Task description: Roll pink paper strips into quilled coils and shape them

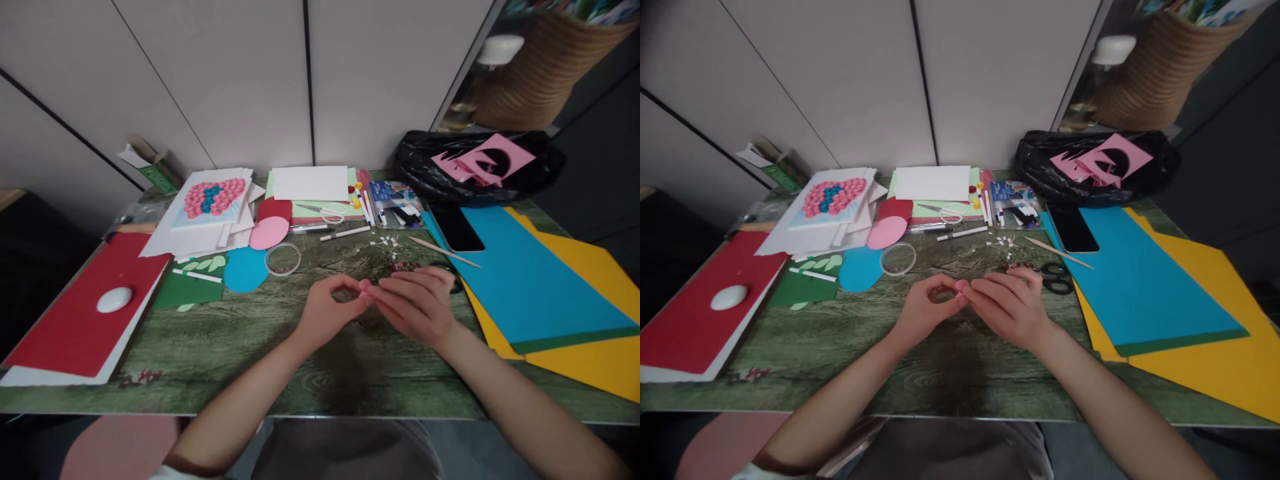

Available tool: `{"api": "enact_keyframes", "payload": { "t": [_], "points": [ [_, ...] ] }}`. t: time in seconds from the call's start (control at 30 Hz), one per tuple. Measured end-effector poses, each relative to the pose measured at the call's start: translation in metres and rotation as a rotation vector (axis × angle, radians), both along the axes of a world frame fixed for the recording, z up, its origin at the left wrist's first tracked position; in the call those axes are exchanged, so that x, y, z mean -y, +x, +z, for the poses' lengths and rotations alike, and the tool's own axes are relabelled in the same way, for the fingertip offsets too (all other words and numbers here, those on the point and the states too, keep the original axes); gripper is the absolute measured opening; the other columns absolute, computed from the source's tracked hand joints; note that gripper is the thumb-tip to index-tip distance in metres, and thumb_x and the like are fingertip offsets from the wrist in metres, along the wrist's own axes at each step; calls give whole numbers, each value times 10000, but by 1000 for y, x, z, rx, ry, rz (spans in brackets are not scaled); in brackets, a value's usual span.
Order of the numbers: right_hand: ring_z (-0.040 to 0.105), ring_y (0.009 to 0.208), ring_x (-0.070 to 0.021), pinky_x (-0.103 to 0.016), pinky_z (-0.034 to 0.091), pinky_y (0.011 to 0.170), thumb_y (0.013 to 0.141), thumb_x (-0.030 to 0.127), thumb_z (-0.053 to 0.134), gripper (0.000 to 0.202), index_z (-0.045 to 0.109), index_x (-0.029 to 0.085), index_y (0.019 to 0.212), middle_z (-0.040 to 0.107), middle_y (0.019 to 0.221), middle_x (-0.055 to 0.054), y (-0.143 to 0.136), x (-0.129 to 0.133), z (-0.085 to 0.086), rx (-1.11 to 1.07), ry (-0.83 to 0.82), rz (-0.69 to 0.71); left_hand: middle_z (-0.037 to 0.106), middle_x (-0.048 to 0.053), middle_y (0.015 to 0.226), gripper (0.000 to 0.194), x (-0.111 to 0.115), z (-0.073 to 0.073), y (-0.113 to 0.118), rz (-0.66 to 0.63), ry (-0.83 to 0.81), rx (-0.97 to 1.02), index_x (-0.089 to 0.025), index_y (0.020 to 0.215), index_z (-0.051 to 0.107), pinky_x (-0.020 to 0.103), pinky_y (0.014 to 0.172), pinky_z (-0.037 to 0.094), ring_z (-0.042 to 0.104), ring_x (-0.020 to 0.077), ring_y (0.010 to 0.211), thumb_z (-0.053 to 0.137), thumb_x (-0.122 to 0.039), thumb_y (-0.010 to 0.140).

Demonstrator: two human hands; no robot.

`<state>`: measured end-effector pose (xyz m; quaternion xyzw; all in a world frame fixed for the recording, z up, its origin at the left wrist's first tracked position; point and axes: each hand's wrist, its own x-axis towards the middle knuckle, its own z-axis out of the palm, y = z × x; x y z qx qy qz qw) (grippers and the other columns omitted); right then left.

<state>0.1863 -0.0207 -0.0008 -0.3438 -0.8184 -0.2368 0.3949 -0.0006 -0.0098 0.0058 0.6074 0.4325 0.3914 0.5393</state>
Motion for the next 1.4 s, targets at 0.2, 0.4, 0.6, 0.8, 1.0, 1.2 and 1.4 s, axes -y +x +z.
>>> {"api": "enact_keyframes", "payload": {
  "t": [0.2, 0.4, 0.6, 0.8, 1.0, 1.2, 1.4],
  "points": [
    [602, 854, -153, -346, 397, 794, 693, 198, 739, 373, 627, 250, 1044, 712, 859, 28, 0, 0, -2, -24, -11, 38, 670, 41, 813, 181, 2, 4, 0, -11, 59, -22, -152, 812, 653, 272, 764, 469, 599, 154, 782, 661, -313, 730],
    [591, 841, -147, -337, 397, 779, 687, 206, 746, 377, 630, 263, 1041, 705, 851, 33, 0, 1, 1, -30, 5, 29, 696, 51, 875, 178, 3, 7, -2, -19, 123, -43, -174, 868, 687, 289, 800, 465, 613, 169, 828, 639, -301, 754],
    [596, 833, -144, -331, 399, 758, 694, 225, 740, 320, 635, 289, 989, 705, 848, 47, 0, 2, 0, -40, 13, 0, 702, 59, 860, 197, 4, 9, -1, -20, 103, -40, -166, 873, 703, 285, 784, 465, 617, 171, 810, 624, -315, 772],
    [580, 784, -156, -331, 401, 705, 667, 236, 760, 267, 651, 258, 910, 697, 786, 31, -6, 1, 10, -61, 38, -34, 697, 51, 815, 189, 5, 4, 2, 30, 67, 14, -161, 829, 693, 274, 747, 471, 615, 160, 770, 659, -324, 741],
    [582, 811, -161, -344, 390, 726, 657, 246, 766, 301, 644, 265, 932, 697, 806, 39, -5, 2, 6, -63, 38, -18, 693, 48, 820, 177, 5, 2, 2, 43, 71, 16, -164, 823, 683, 278, 753, 468, 611, 161, 773, 663, -317, 736],
    [573, 796, -151, -331, 388, 721, 640, 227, 783, 382, 645, 273, 993, 699, 788, 47, -5, 3, 7, -78, 55, -32, 692, 46, 836, 186, 6, 1, 2, 21, 44, 59, -168, 820, 680, 285, 778, 468, 614, 165, 795, 673, -329, 727],
    [577, 775, -160, -339, 395, 691, 675, 210, 758, 328, 651, 317, 965, 687, 781, 41, -8, 5, 12, -145, -33, -34, 686, 43, 861, 189, 7, 5, 0, -8, 19, 103, -170, 835, 674, 281, 807, 453, 609, 175, 841, 640, -339, 757]
  ]
}}
